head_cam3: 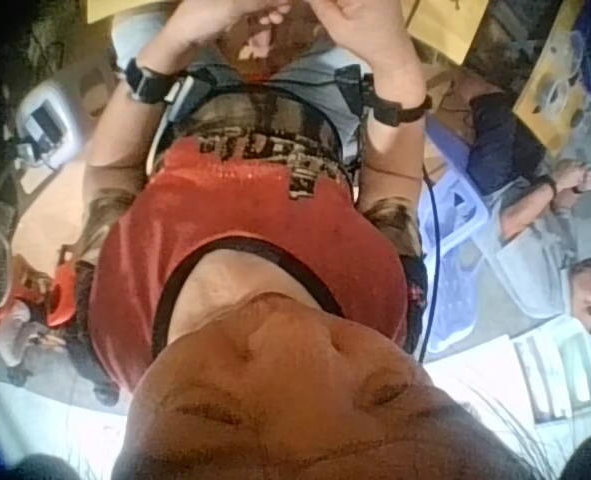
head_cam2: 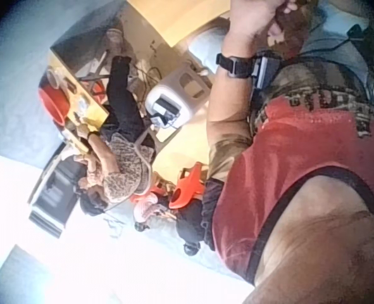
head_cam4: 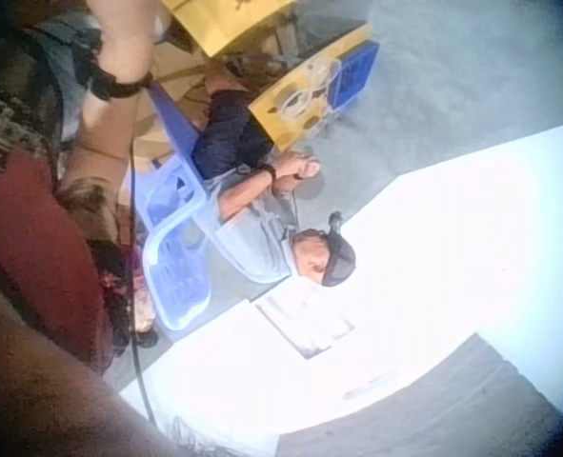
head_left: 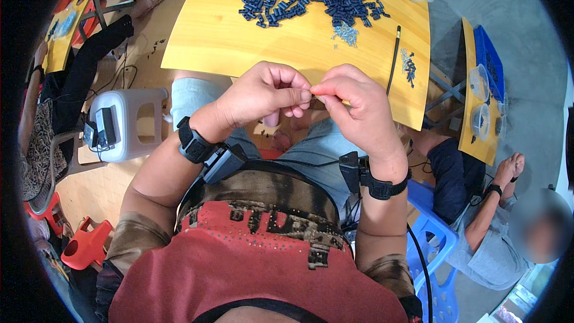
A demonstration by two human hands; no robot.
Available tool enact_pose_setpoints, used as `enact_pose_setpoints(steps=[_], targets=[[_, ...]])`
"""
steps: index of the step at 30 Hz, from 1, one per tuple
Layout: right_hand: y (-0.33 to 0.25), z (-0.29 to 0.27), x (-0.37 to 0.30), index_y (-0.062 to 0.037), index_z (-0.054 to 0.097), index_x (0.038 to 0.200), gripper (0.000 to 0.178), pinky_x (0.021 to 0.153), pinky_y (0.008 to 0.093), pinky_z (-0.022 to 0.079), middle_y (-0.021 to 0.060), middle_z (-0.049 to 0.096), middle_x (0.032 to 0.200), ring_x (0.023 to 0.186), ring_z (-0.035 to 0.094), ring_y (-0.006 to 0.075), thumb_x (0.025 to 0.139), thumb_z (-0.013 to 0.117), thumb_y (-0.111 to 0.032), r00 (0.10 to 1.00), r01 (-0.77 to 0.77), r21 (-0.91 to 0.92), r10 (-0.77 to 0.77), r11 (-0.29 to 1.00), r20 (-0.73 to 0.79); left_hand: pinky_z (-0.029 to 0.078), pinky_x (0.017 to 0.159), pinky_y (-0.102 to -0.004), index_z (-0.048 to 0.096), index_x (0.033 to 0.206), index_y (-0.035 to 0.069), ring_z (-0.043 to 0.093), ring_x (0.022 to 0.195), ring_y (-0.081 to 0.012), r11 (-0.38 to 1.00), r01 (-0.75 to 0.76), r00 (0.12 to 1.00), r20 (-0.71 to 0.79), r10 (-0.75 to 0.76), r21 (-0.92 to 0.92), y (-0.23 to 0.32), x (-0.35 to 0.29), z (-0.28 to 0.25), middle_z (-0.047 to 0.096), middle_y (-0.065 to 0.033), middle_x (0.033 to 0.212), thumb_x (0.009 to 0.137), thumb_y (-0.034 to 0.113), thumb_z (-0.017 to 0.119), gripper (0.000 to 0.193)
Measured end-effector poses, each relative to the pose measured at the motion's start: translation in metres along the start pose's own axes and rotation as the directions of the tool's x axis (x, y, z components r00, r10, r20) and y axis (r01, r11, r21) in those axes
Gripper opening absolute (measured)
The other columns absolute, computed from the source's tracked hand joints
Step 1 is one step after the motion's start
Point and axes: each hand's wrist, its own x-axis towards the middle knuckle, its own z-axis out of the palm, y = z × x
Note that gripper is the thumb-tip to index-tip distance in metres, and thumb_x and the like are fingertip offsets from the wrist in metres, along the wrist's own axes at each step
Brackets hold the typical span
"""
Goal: Assembling small blue plastic components by hand in a workshop environment.
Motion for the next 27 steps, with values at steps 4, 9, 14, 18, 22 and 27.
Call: enact_pose_setpoints(steps=[4,9,14,18,22,27], targets=[[-0.001,0.001,0.004,-0.0025,0.061,0.082,0.009,0.061,0.0325,0.046,0.0112,0.056,0.076,0.070,0.057,0.0274,0.074,0.061,0.001,0.999,0.005,-0.015,-0.004,1.000,0.045,0.048,0.062,-0.0219,0.061,0.090,0.000,0.061,0.066,-0.0111,0.999,-0.015,1.000,0.003,0.015,0.051,-0.002,0.001,-0.003,0.063,-0.0046,0.075,0.088,0.008,0.057,0.010],[-0.005,0.002,0.007,-0.0023,0.061,0.084,0.012,0.061,0.0321,0.047,0.0117,0.057,0.078,0.070,0.058,0.0275,0.073,0.060,0.001,0.998,-0.058,-0.021,0.059,0.998,0.027,0.049,0.062,-0.0225,0.060,0.089,0.000,0.060,0.067,-0.0110,0.998,-0.037,0.999,-0.028,0.039,0.044,-0.001,0.000,-0.001,0.063,-0.0043,0.075,0.088,0.008,0.057,0.009],[-0.007,0.005,0.007,-0.0028,0.062,0.088,0.018,0.061,0.0292,0.048,0.0110,0.059,0.081,0.070,0.060,0.0236,0.072,0.060,0.004,0.994,-0.104,0.031,0.105,0.994,-0.036,0.049,0.065,-0.0233,0.061,0.091,0.000,0.059,0.068,-0.0097,0.997,-0.073,0.996,-0.048,0.075,0.037,0.001,0.000,-0.001,0.064,-0.0040,0.077,0.087,0.011,0.059,0.012],[-0.002,0.011,0.005,-0.0024,0.063,0.089,0.019,0.061,0.0259,0.049,0.0086,0.061,0.081,0.070,0.061,0.0171,0.072,0.062,0.006,0.983,-0.118,0.204,0.144,0.972,-0.117,0.049,0.066,-0.0235,0.061,0.092,-0.001,0.059,0.069,-0.0093,0.998,-0.063,0.996,-0.066,0.064,0.026,0.002,0.000,-0.001,0.063,-0.0041,0.079,0.087,0.012,0.060,0.014],[0.005,0.014,0.003,-0.0012,0.064,0.089,0.017,0.062,0.0245,0.049,0.0077,0.062,0.082,0.071,0.061,0.0143,0.073,0.063,0.005,0.976,-0.107,0.292,0.157,0.950,-0.153,0.048,0.062,-0.0206,0.062,0.093,0.001,0.059,0.069,-0.0076,0.996,-0.088,0.995,-0.047,0.087,-0.011,-0.002,0.002,-0.003,0.063,-0.0026,0.079,0.087,0.015,0.060,0.015],[0.010,0.018,0.001,-0.0010,0.064,0.088,0.015,0.062,0.0233,0.048,0.0072,0.062,0.081,0.071,0.061,0.0131,0.074,0.063,0.004,0.964,-0.142,0.355,0.211,0.924,-0.164,0.048,0.059,-0.0180,0.062,0.093,0.002,0.058,0.068,-0.0058,0.995,-0.101,0.994,-0.051,0.100,-0.025,-0.001,0.002,-0.003,0.064,-0.0014,0.080,0.087,0.018,0.061,0.017]])
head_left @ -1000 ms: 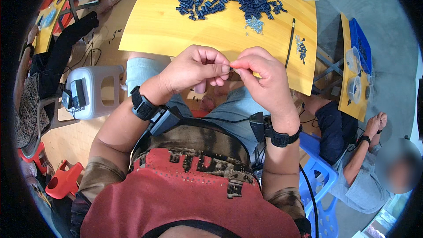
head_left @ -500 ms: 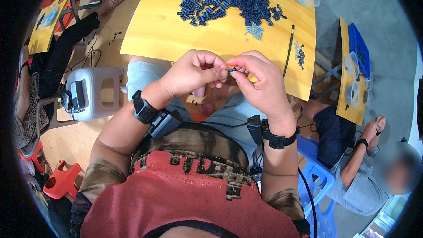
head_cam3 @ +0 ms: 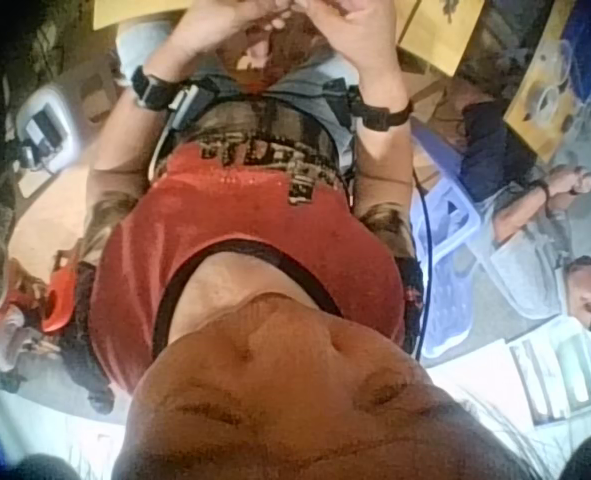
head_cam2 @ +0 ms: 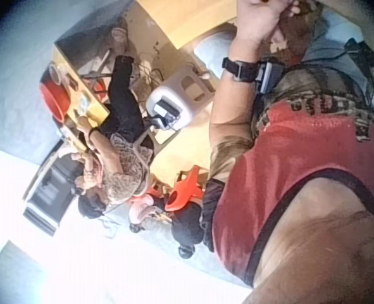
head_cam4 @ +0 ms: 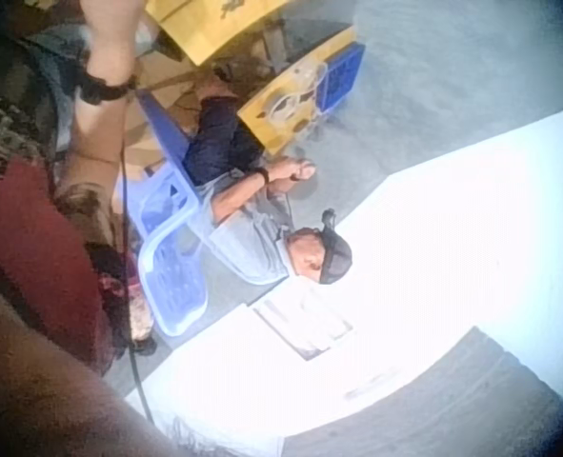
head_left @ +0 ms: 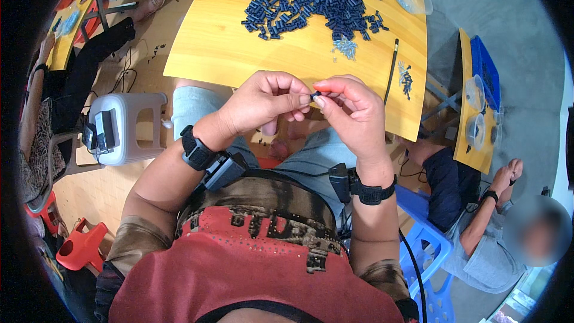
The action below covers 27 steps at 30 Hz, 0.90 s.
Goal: Assembling small blue plastic components by hand in a workshop environment.
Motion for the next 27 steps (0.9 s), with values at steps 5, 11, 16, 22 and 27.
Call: enact_pose_setpoints(steps=[5,11,16,22,27], targets=[[0.0010,-0.0004,-0.0007,-0.0013,0.065,0.086,0.012,0.062,0.0232,0.047,0.0067,0.062,0.080,0.072,0.060,0.0126,0.075,0.064,0.002,0.998,-0.054,0.009,0.054,0.999,-0.017,0.051,0.067,-0.0232,0.061,0.096,0.000,0.061,0.071,-0.0099,1.000,0.018,1.000,-0.007,-0.018,-0.017,0.0012,0.0009,0.0003,0.065,-0.0057,0.083,0.087,0.012,0.059,0.015],[0.0011,0.0003,-0.0001,-0.0012,0.065,0.086,0.011,0.060,0.0232,0.046,0.0063,0.062,0.079,0.069,0.059,0.0118,0.075,0.065,0.000,0.996,-0.077,-0.048,0.075,0.996,-0.048,0.052,0.067,-0.0235,0.061,0.097,-0.001,0.062,0.073,-0.0115,0.996,0.043,0.999,-0.012,-0.044,-0.082,0.0014,0.0002,-0.0006,0.065,-0.0068,0.084,0.087,0.010,0.059,0.015],[-0.0005,0.0014,0.0014,-0.0015,0.065,0.084,0.009,0.059,0.0236,0.045,0.0065,0.062,0.077,0.068,0.058,0.0123,0.075,0.065,0.000,0.996,-0.063,-0.073,0.058,0.995,-0.062,0.053,0.068,-0.0245,0.061,0.099,-0.001,0.063,0.074,-0.0129,0.992,0.052,0.998,-0.011,-0.054,-0.119,0.0003,0.0000,-0.0024,0.066,-0.0079,0.086,0.087,0.009,0.059,0.016],[-0.0044,0.0046,0.0030,-0.0014,0.065,0.082,0.009,0.057,0.0235,0.045,0.0073,0.063,0.076,0.066,0.058,0.0132,0.074,0.066,0.001,0.997,-0.020,-0.164,0.008,0.986,-0.077,0.053,0.067,-0.0247,0.062,0.098,-0.001,0.063,0.074,-0.0128,0.989,0.032,0.999,-0.010,-0.033,-0.144,-0.0008,-0.0011,-0.0033,0.066,-0.0075,0.085,0.087,0.009,0.059,0.016],[-0.0063,0.0086,0.0052,-0.0011,0.066,0.080,0.008,0.056,0.0236,0.045,0.0079,0.063,0.074,0.064,0.059,0.0138,0.073,0.065,0.002,0.996,0.021,-0.222,-0.040,0.975,-0.081,0.053,0.067,-0.0242,0.062,0.098,-0.001,0.063,0.073,-0.0116,0.995,0.006,1.000,-0.022,-0.008,-0.103,-0.0020,-0.0010,-0.0044,0.066,-0.0069,0.084,0.087,0.009,0.059,0.015]])
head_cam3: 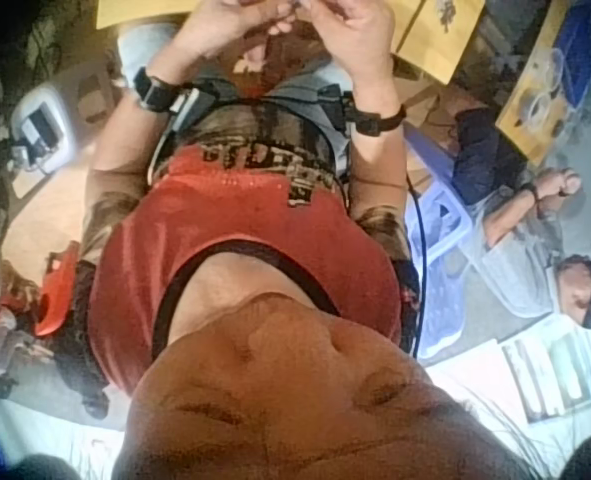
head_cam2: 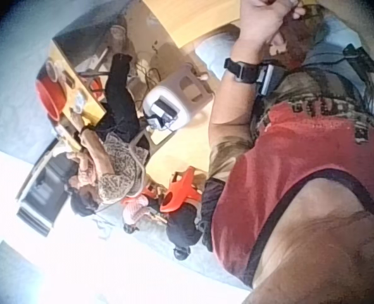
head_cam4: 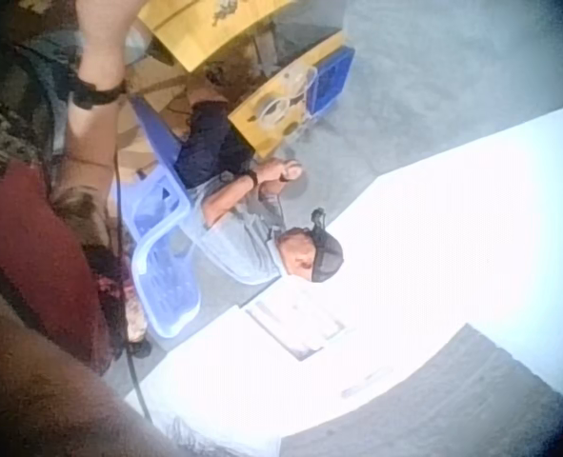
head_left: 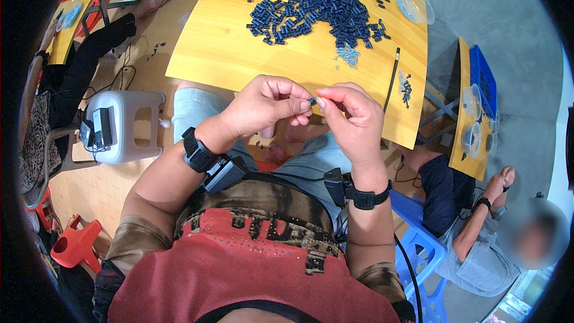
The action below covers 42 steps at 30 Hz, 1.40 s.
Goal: Assembling small blue plastic components by hand in a workshop environment.
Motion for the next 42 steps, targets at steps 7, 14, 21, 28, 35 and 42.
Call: enact_pose_setpoints(steps=[7,14,21,28,35,42], targets=[[0.002,0.004,0.002,0.0000,0.065,0.079,0.008,0.055,0.0237,0.045,0.0079,0.061,0.072,0.063,0.058,0.0144,0.073,0.064,0.004,0.999,-0.017,0.006,0.017,1.000,0.029,0.051,0.066,-0.0226,0.062,0.095,-0.001,0.061,0.072,-0.0098,0.998,-0.002,0.999,-0.054,0.005,0.064,-0.001,0.000,0.000,0.065,-0.0054,0.083,0.087,0.010,0.059,0.013],[0.003,0.016,0.001,0.0004,0.065,0.079,0.008,0.056,0.0240,0.045,0.0080,0.060,0.073,0.064,0.058,0.0156,0.073,0.062,0.005,0.999,0.012,-0.042,-0.015,0.999,-0.052,0.050,0.066,-0.0220,0.062,0.093,-0.001,0.059,0.070,-0.0089,0.996,-0.021,0.995,-0.099,0.030,0.091,0.002,0.003,0.000,0.064,-0.0044,0.080,0.087,0.009,0.058,0.012],[0.004,0.020,-0.006,-0.0017,0.060,0.097,0.028,0.062,0.0272,0.047,0.0095,0.056,0.090,0.075,0.057,0.0180,0.069,0.066,0.001,0.998,-0.054,-0.041,0.055,0.998,0.012,0.050,0.064,-0.0229,0.061,0.092,-0.001,0.060,0.069,-0.0109,0.998,0.045,0.993,-0.111,-0.050,-0.047,0.002,0.007,-0.004,0.064,-0.0053,0.081,0.088,0.013,0.059,0.015],[0.016,0.025,-0.013,-0.0004,0.057,0.097,0.033,0.077,0.0370,0.045,0.0145,0.053,0.094,0.084,0.054,0.0309,0.064,0.065,-0.001,0.993,0.088,-0.268,-0.105,0.959,-0.047,0.050,0.055,-0.0257,0.060,0.091,0.000,0.061,0.062,-0.0141,0.982,0.112,0.980,-0.148,-0.134,-0.152,0.001,0.006,0.013,0.063,-0.0066,0.076,0.089,0.016,0.055,0.016],[0.019,0.023,-0.020,0.0008,0.057,0.091,0.028,0.076,0.0384,0.045,0.0148,0.054,0.088,0.083,0.053,0.0320,0.064,0.063,0.000,0.993,0.102,-0.234,-0.112,0.967,-0.029,0.049,0.044,-0.0272,0.058,0.089,-0.001,0.059,0.054,-0.0167,0.973,0.130,0.969,-0.185,-0.165,-0.192,-0.010,0.004,0.021,0.061,-0.0070,0.073,0.089,0.014,0.053,0.016],[0.030,0.021,-0.028,0.0019,0.058,0.090,0.025,0.070,0.0366,0.045,0.0142,0.054,0.085,0.080,0.054,0.0296,0.065,0.061,0.001,0.988,0.151,-0.301,-0.136,0.941,0.073,0.049,0.050,-0.0276,0.059,0.088,0.000,0.058,0.057,-0.0139,0.959,0.123,0.965,-0.195,-0.175,-0.255,-0.027,0.000,0.027,0.060,-0.0049,0.073,0.089,0.013,0.053,0.014]])
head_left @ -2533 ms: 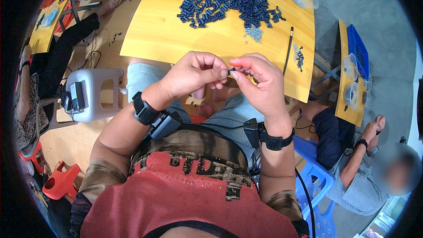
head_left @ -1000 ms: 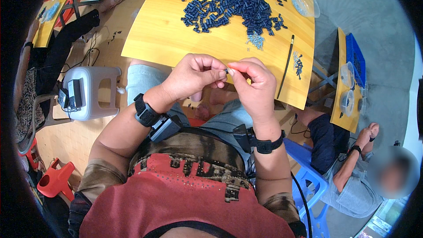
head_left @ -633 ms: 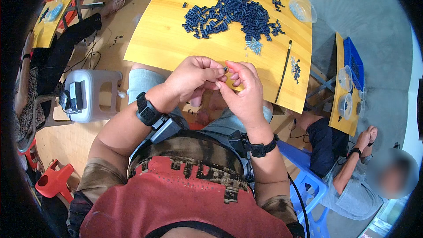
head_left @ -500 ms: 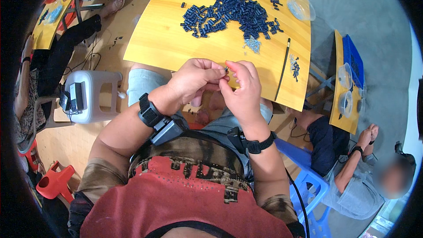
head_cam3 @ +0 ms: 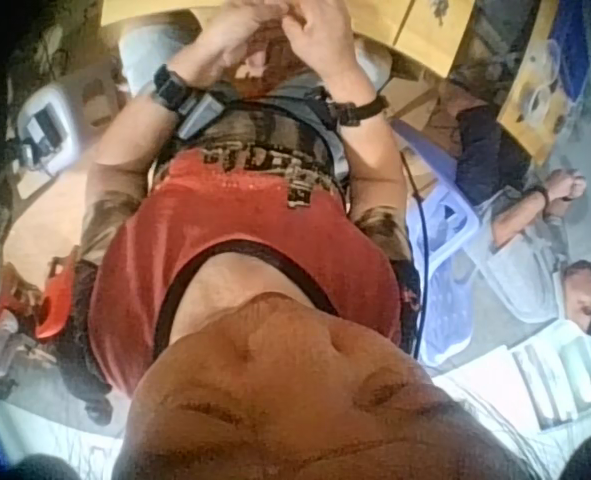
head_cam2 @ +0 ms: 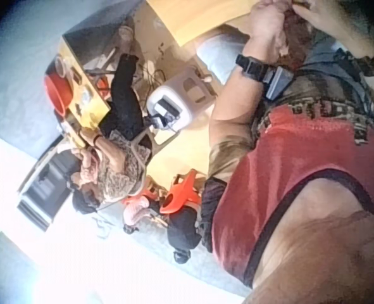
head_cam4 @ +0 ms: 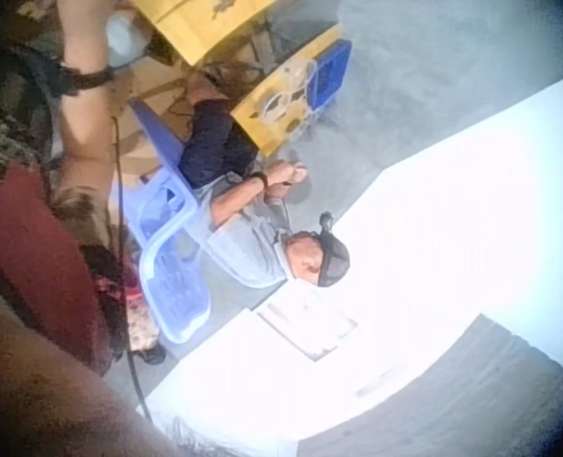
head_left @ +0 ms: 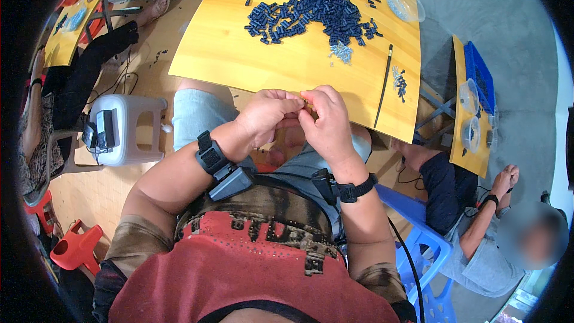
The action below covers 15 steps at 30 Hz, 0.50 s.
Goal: Assembling small blue plastic components by hand in a workshop environment.
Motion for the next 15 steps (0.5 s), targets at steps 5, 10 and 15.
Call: enact_pose_setpoints(steps=[5,10,15], targets=[[0.008,0.010,-0.015,0.0028,0.057,0.090,0.025,0.067,0.0338,0.047,0.0132,0.053,0.084,0.077,0.055,0.0269,0.065,0.061,0.003,0.998,-0.022,0.005,0.022,1.000,0.054,0.049,0.059,-0.0247,0.058,0.091,0.004,0.059,0.066,-0.0125,0.991,0.122,0.992,0.002,-0.123,0.061,-0.013,0.001,-0.008,0.061,-0.0041,0.083,0.091,0.015,0.050,0.014],[0.012,0.020,-0.025,0.0008,0.057,0.091,0.026,0.066,0.0341,0.047,0.0135,0.052,0.083,0.076,0.054,0.0276,0.066,0.061,0.003,0.993,-0.112,0.064,0.110,0.992,0.040,0.049,0.064,-0.0239,0.057,0.095,0.006,0.059,0.073,-0.0116,0.987,0.157,0.988,-0.013,-0.156,0.020,-0.031,0.007,-0.017,0.061,-0.0034,0.087,0.092,0.016,0.048,0.014],[0.010,0.019,-0.023,-0.0009,0.056,0.089,0.025,0.065,0.0339,0.047,0.0123,0.053,0.082,0.075,0.055,0.0259,0.065,0.063,0.000,0.988,-0.148,-0.098,0.151,0.984,0.027,0.049,0.067,-0.0250,0.058,0.098,0.006,0.058,0.077,-0.0113,0.988,0.157,0.986,-0.052,-0.157,-0.006,-0.039,0.011,-0.017,0.061,-0.0027,0.088,0.093,0.017,0.047,0.015]])
